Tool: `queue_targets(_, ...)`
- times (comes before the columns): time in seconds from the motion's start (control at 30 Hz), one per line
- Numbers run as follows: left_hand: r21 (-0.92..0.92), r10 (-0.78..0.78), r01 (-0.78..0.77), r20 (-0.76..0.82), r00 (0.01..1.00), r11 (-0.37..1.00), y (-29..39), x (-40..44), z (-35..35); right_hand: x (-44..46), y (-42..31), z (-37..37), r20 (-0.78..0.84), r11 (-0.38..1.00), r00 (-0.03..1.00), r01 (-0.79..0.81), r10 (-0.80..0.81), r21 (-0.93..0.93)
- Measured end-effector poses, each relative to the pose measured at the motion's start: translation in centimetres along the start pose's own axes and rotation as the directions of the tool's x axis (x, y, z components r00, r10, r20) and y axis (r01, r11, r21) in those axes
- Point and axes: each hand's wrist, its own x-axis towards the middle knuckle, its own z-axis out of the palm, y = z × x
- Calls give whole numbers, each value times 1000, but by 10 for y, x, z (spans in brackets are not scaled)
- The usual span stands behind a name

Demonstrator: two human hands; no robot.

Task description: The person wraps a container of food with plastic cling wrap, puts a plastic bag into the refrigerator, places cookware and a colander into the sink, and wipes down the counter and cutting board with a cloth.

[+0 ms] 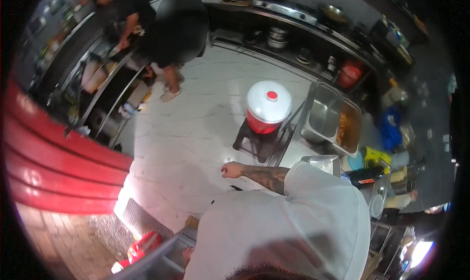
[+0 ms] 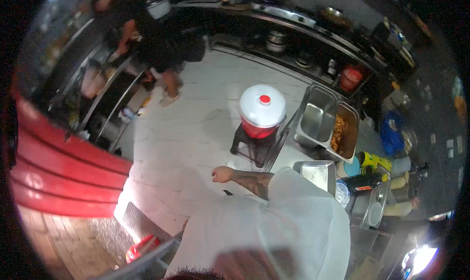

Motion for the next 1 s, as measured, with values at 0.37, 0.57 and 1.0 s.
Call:
queue_targets(0.37,143,206,-215,77,976,966,193,314,-203,154,82,-87,-154,914,918,-324,366,244)
queue_targets(0.57,677,571,-644,388,724,356,287,481,-362,227,115,-180,-437,878,790,-254,431,406)
queue_targets(1.0,188,906,-926,217,364,328,839,727,-425,228,258,-371,-553,590,354,6,754,807)
